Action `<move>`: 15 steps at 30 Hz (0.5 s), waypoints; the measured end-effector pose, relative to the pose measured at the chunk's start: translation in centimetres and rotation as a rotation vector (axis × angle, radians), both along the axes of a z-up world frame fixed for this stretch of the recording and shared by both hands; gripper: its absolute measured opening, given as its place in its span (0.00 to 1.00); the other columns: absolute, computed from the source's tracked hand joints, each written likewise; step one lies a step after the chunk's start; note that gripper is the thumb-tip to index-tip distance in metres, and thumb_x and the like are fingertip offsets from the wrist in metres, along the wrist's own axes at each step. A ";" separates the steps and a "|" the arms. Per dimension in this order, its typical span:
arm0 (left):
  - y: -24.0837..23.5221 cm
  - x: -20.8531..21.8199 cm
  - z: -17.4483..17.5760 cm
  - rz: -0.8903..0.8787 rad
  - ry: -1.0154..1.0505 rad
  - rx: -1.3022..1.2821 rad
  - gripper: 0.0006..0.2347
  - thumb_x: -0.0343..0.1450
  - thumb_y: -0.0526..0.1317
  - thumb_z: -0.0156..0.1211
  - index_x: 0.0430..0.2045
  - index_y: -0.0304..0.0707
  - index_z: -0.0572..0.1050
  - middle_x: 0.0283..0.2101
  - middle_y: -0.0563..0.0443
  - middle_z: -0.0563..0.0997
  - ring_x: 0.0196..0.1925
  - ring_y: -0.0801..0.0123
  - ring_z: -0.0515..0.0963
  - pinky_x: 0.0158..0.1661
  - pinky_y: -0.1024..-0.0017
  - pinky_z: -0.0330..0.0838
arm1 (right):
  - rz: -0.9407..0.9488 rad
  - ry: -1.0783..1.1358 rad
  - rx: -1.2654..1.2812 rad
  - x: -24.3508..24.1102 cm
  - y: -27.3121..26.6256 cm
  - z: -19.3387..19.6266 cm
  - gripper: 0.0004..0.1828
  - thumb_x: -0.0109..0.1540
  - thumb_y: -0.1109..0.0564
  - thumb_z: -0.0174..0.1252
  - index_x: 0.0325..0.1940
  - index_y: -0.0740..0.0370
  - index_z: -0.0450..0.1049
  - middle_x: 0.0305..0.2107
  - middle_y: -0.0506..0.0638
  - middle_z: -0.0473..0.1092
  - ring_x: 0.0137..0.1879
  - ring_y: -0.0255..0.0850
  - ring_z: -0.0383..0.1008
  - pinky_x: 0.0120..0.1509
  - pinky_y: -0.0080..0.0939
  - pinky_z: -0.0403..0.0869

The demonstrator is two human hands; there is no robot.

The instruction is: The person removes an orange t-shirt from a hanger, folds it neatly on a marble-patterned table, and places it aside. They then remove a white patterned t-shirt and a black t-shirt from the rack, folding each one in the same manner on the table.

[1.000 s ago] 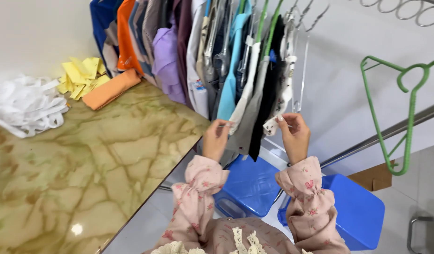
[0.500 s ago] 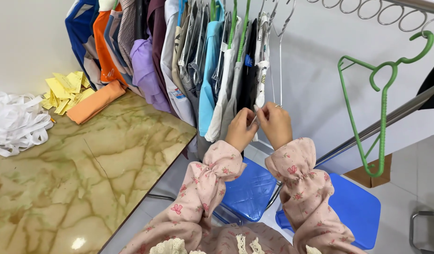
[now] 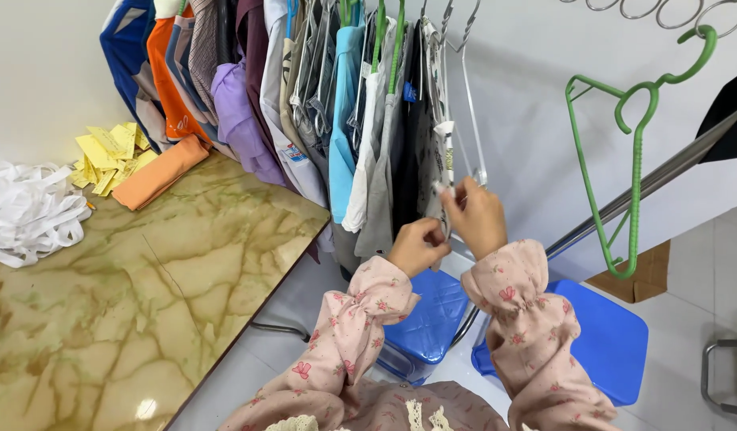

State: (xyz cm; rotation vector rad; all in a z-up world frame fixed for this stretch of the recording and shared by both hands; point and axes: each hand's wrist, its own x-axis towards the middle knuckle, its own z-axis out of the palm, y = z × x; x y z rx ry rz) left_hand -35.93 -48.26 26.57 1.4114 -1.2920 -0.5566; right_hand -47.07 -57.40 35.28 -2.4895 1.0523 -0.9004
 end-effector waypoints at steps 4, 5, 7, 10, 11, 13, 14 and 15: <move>1.3 -0.4 2.3 0.032 -0.103 0.061 0.05 0.59 0.37 0.64 0.14 0.41 0.73 0.19 0.52 0.74 0.25 0.61 0.79 0.32 0.66 0.77 | 0.087 0.119 -0.090 0.4 0.2 0.1 0.17 0.68 0.48 0.56 0.30 0.60 0.69 0.18 0.59 0.71 0.32 0.60 0.77 0.36 0.57 0.74; 1.0 -0.2 1.8 0.044 -0.131 0.089 0.05 0.60 0.40 0.62 0.15 0.43 0.74 0.21 0.51 0.76 0.27 0.58 0.80 0.32 0.63 0.77 | 0.110 0.135 -0.083 0.3 0.4 0.1 0.16 0.68 0.49 0.56 0.29 0.60 0.69 0.18 0.59 0.71 0.32 0.60 0.78 0.36 0.56 0.74; 0.5 0.6 0.6 0.056 -0.158 0.112 0.05 0.61 0.42 0.61 0.16 0.44 0.75 0.23 0.50 0.77 0.28 0.55 0.80 0.32 0.61 0.76 | 0.135 0.150 -0.080 -0.1 0.7 -0.3 0.16 0.67 0.50 0.56 0.29 0.59 0.69 0.18 0.58 0.72 0.32 0.59 0.78 0.36 0.55 0.74; 0.0 2.1 -0.1 0.086 -0.174 0.080 0.04 0.62 0.38 0.57 0.17 0.43 0.76 0.26 0.47 0.78 0.32 0.50 0.81 0.36 0.59 0.76 | 0.158 0.185 -0.059 -0.9 1.3 -0.5 0.15 0.66 0.51 0.56 0.26 0.58 0.69 0.17 0.54 0.71 0.31 0.54 0.78 0.35 0.48 0.75; -0.1 2.2 0.4 0.125 -0.103 0.090 0.05 0.63 0.38 0.55 0.16 0.45 0.76 0.27 0.48 0.79 0.32 0.51 0.81 0.37 0.60 0.76 | 0.216 0.272 -0.017 -1.3 1.8 -0.2 0.13 0.64 0.54 0.57 0.26 0.60 0.71 0.21 0.56 0.74 0.33 0.56 0.79 0.37 0.50 0.76; -0.2 2.5 1.3 0.162 -0.033 0.099 0.07 0.64 0.37 0.53 0.16 0.46 0.77 0.27 0.49 0.79 0.32 0.51 0.81 0.38 0.62 0.77 | 0.272 0.360 0.024 -1.7 2.9 0.5 0.11 0.62 0.56 0.57 0.25 0.63 0.73 0.26 0.59 0.76 0.35 0.58 0.79 0.39 0.51 0.77; -0.2 2.6 1.9 0.167 0.008 0.107 0.07 0.65 0.36 0.52 0.17 0.46 0.77 0.28 0.51 0.79 0.32 0.55 0.80 0.39 0.63 0.76 | 0.313 0.360 0.052 -1.7 3.6 0.9 0.10 0.60 0.57 0.58 0.26 0.64 0.75 0.27 0.60 0.76 0.36 0.59 0.80 0.40 0.52 0.77; -0.1 3.0 2.4 0.173 0.046 0.114 0.07 0.66 0.35 0.51 0.19 0.46 0.77 0.28 0.52 0.79 0.32 0.58 0.79 0.40 0.64 0.76 | 0.356 0.358 0.079 -1.5 4.3 1.3 0.09 0.59 0.57 0.59 0.26 0.65 0.76 0.28 0.61 0.77 0.37 0.60 0.80 0.41 0.53 0.78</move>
